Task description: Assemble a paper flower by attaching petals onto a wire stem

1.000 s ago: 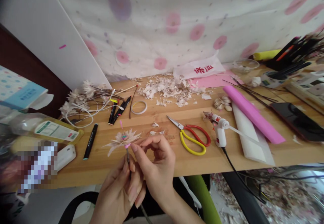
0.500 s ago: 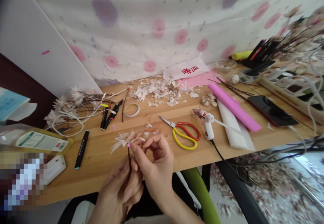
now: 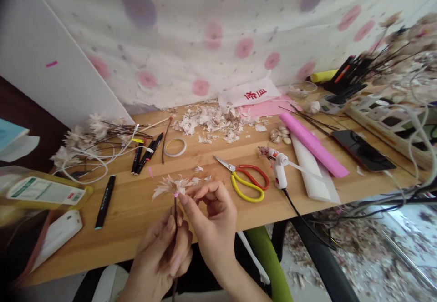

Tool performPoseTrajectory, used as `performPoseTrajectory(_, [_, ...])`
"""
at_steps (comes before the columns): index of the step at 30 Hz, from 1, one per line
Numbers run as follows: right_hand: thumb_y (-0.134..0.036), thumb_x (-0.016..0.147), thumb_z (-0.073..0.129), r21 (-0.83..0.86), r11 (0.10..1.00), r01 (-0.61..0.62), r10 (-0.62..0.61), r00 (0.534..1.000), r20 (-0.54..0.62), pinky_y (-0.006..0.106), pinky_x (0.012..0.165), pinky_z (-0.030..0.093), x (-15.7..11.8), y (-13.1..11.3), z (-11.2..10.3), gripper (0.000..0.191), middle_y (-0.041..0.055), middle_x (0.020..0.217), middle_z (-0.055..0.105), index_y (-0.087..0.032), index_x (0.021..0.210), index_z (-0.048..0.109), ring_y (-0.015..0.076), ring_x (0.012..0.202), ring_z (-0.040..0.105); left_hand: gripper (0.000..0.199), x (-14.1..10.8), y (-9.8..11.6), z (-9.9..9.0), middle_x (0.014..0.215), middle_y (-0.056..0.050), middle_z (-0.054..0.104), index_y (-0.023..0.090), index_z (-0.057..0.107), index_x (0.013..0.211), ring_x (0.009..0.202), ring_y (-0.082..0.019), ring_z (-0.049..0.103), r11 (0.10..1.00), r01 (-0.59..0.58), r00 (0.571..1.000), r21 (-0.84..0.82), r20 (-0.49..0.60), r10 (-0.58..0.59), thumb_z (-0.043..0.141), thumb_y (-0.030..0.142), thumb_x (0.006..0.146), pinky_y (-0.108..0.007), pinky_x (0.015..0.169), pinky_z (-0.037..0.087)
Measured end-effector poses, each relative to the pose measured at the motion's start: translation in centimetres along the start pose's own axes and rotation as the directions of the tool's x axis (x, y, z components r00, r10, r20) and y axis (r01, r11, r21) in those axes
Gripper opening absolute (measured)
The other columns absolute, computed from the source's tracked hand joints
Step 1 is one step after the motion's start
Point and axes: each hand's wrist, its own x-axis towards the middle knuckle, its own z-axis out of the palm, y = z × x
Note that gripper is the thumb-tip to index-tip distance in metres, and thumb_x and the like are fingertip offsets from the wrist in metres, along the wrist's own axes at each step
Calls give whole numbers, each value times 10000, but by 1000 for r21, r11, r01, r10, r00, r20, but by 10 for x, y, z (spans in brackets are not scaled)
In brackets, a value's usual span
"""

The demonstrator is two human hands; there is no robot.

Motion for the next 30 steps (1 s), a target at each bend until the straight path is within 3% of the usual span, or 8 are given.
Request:
performPoseTrajectory(11, [-173,803,850,59,995,-78,76,996,36,169,659,550,5,-7,6,281,-36,717,749,-224,724,584,88,664,675,308,2,1,-9,567,65,546,223,652,1024,349,-40,245,997,-16,996,-82,81,22,354,266,1090,-108,394,328])
performPoseTrajectory(16, [-252,787,863,99,985,-141,135,989,63,199,512,521,8,-6,7,316,-43,670,710,-242,717,555,109,555,630,312,1,4,-12,572,69,518,217,674,1080,355,-36,247,990,46,994,-137,103,-31,366,266,1090,-115,436,368])
performPoseTrajectory(18, [-311,779,868,119,971,-208,197,975,98,208,466,491,10,-3,6,349,-58,642,679,-253,732,527,116,511,609,289,1,6,-11,552,80,474,209,673,1057,365,-40,227,984,76,994,-163,95,-61,392,273,1086,-118,455,375])
performPoseTrajectory(21, [-362,781,869,134,939,-317,297,944,145,208,513,492,12,1,2,369,-66,687,685,-252,765,517,104,515,601,244,3,12,-7,491,104,367,186,666,983,369,-58,193,974,113,991,-194,88,-97,458,281,1069,-129,456,360])
performPoseTrajectory(26, [-429,771,876,103,903,-416,392,899,194,221,565,506,14,6,-4,306,-60,731,696,-253,870,646,100,514,585,123,11,17,-2,398,145,243,167,669,874,382,-72,111,920,207,978,-333,95,-186,656,234,977,-157,559,392])
performPoseTrajectory(30, [-479,781,857,82,881,-466,437,868,235,207,521,462,17,6,-4,270,-41,669,669,-237,808,740,108,537,583,146,16,16,-3,378,153,242,162,686,864,385,-72,94,893,229,973,-388,101,-205,662,248,979,-173,575,389])
